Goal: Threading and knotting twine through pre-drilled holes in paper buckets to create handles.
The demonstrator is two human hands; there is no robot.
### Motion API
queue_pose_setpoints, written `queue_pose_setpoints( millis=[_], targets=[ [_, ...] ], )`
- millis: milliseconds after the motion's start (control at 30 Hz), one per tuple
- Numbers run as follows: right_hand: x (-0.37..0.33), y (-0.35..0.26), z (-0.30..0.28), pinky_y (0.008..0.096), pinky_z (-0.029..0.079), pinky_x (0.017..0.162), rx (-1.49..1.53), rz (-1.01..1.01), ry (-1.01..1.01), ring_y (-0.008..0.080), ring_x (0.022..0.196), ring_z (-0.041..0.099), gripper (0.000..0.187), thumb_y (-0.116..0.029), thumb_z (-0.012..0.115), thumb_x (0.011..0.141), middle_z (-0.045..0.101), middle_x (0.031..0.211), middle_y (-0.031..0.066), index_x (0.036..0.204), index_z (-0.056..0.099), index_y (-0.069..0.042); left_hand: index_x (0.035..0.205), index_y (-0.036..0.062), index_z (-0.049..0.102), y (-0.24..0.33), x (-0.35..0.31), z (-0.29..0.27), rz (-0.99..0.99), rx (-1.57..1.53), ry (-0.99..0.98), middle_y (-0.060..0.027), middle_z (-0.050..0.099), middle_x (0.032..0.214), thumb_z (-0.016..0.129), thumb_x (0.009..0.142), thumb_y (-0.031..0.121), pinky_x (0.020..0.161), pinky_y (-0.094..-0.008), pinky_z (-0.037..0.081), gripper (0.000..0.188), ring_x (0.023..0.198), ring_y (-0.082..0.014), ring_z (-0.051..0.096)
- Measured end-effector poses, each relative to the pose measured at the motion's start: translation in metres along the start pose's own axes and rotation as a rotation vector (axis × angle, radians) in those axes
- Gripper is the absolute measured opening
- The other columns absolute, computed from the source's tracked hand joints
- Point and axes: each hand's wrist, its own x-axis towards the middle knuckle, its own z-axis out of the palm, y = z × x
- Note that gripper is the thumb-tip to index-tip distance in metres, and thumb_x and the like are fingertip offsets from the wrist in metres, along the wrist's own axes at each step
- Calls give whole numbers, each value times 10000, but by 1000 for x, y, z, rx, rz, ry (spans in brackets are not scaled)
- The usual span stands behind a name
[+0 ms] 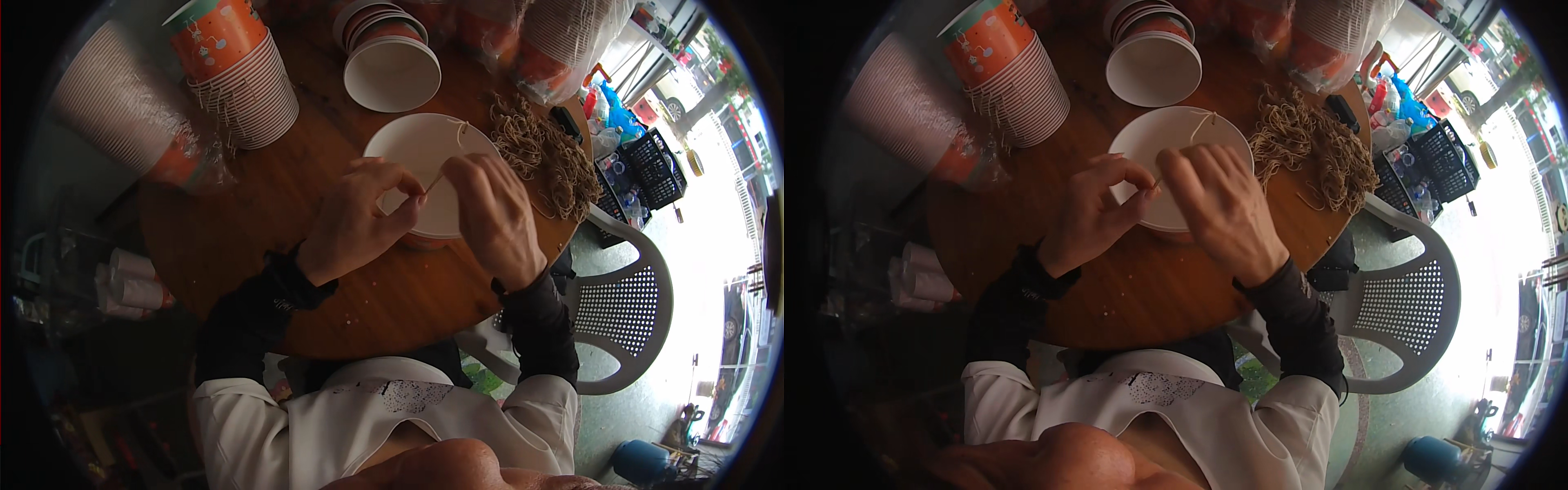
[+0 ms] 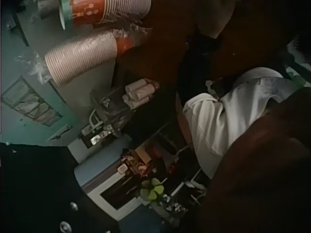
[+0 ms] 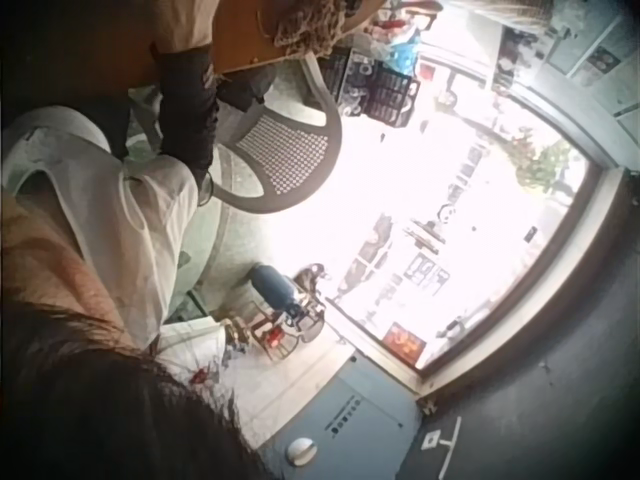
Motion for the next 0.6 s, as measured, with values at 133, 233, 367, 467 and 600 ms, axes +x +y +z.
queue_pose_setpoints(
  millis=[133,233,367,467,600],
  targets=[
    [5,33,-11,401,483,768,-143,52,126,313,833,580,338,61,571,722,566,882,134,1052,552,-8,841,60,606,4,-9,1,-70,-89,-46,-45,654,750,649,820,98,915,-394,436,61,749,-235,641],
    [2,56,-13,398,486,762,-225,91,150,320,833,583,299,63,563,766,564,870,138,1054,555,-19,815,64,576,-5,-12,4,52,-9,-69,-40,647,728,651,816,84,910,-382,428,77,711,-227,633],
    [-10,71,-6,377,512,725,-211,162,172,310,819,632,190,50,607,861,625,895,135,1029,587,-36,807,67,563,-6,-11,6,102,47,-75,-39,638,710,663,808,53,913,-374,425,101,707,-216,633],
    [-23,79,5,360,513,724,-183,238,230,303,824,641,196,59,598,867,634,909,136,1041,587,-31,831,68,582,-5,-9,3,151,101,-81,-45,641,762,688,809,49,892,-376,442,110,772,-212,633],
    [-60,75,29,359,520,744,150,494,125,325,884,637,282,83,572,845,622,1034,157,1110,574,-12,888,70,619,-9,-13,5,375,356,-18,-43,628,886,701,802,65,842,-376,472,118,867,-213,614]
  ],
)
